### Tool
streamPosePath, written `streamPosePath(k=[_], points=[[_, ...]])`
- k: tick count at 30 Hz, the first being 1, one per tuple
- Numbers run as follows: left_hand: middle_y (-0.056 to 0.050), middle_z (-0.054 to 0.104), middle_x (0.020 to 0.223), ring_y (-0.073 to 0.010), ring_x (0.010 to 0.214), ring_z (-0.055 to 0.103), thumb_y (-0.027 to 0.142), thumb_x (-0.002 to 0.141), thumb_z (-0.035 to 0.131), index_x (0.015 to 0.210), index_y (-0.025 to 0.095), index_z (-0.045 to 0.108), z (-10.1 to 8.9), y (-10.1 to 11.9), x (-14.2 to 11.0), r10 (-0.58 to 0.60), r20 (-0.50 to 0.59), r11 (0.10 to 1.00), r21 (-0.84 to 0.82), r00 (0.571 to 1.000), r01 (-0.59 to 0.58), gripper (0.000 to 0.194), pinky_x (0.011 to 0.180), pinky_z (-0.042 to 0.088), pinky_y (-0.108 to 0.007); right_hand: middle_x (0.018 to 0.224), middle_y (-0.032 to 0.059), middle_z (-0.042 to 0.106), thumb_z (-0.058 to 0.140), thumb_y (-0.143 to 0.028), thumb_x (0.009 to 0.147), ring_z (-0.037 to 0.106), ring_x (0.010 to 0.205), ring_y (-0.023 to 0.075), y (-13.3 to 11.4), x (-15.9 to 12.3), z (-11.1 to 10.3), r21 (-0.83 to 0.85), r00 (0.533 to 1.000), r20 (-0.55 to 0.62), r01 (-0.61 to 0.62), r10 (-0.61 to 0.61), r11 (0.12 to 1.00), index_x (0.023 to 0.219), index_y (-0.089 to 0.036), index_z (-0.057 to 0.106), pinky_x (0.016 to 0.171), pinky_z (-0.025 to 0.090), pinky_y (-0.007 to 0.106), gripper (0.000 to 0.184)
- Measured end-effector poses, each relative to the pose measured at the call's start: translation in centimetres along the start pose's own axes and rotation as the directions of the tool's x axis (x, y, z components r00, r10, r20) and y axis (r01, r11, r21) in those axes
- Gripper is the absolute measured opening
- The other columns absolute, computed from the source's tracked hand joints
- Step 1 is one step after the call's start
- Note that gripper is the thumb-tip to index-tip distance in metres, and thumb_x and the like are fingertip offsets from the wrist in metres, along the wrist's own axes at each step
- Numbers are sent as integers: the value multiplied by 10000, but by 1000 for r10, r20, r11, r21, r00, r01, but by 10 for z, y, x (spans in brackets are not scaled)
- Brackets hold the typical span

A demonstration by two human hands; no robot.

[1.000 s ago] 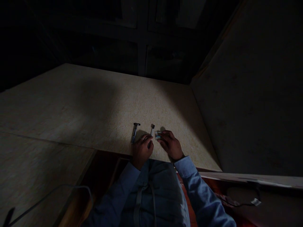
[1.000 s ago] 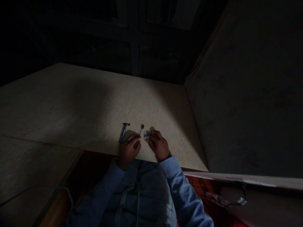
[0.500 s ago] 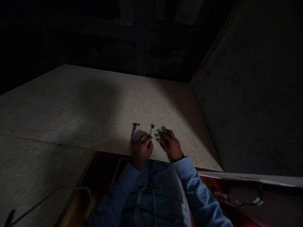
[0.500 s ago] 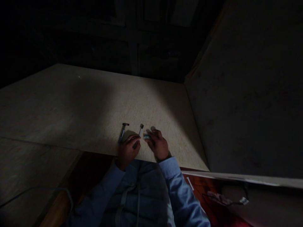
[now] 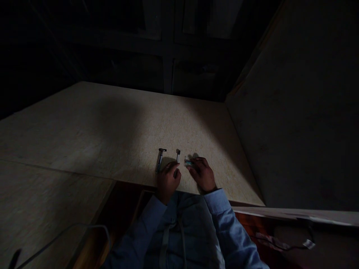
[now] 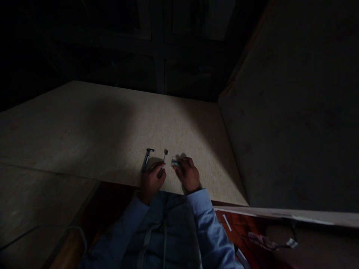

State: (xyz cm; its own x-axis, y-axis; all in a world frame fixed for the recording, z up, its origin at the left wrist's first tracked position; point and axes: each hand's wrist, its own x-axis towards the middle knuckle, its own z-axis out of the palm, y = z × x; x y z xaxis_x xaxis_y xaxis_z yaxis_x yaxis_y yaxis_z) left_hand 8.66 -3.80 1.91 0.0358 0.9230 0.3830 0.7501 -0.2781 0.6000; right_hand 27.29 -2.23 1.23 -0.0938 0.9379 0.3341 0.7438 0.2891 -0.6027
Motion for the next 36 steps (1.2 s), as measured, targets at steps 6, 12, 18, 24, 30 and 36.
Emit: streamPosePath(k=[6,12,18,24,30,36], points=[[-99,737,1123,-239,1038,704,130,868,587,1111,204,705,-3,-4,-3,-33,-16,998,-51,999,32,280,924,570,-373,1188,104,629,608,-421,932,670,1063,238,3,-2,1,71,999,-51,22,-19,997,1180,-256,719,917,597,398,318],[-141,746,1133,-283,999,719,84,825,577,1189,166,698,-14,3,-6,-149,95,986,88,984,140,392,910,576,-410,1137,127,658,576,-412,958,659,1084,252,3,-2,0,143,997,-74,32,-22,989,1115,-214,742,936,585,420,302],[-96,771,1016,-226,856,729,64,766,579,1186,194,688,-22,3,-2,-224,127,965,-113,966,238,453,820,586,-349,1092,115,676,571,-416,962,669,1046,247,1,-1,-1,197,996,-85,30,-13,980,1095,-222,743,913,587,415,291],[-64,723,970,-122,616,630,237,777,605,1113,183,656,-23,0,0,-388,162,725,-554,907,409,344,540,511,-239,1092,111,687,566,-392,969,664,1063,251,0,-1,-2,212,996,-82,37,-19,977,1115,-230,736,928,580,420,278],[102,448,546,-51,351,355,531,759,663,1013,169,649,-21,22,9,-456,437,361,-706,775,610,442,340,250,-175,1084,104,685,552,-364,972,666,1047,247,0,-1,-4,211,996,-82,51,-34,976,1126,-242,726,910,586,419,262],[93,408,546,-47,371,326,704,787,605,935,156,664,-20,30,14,-425,451,319,-737,785,596,570,351,230,-177,1069,107,681,553,-349,971,665,1036,240,-1,-1,-4,221,996,-89,51,-32,974,1106,-226,728,904,585,402,254]])
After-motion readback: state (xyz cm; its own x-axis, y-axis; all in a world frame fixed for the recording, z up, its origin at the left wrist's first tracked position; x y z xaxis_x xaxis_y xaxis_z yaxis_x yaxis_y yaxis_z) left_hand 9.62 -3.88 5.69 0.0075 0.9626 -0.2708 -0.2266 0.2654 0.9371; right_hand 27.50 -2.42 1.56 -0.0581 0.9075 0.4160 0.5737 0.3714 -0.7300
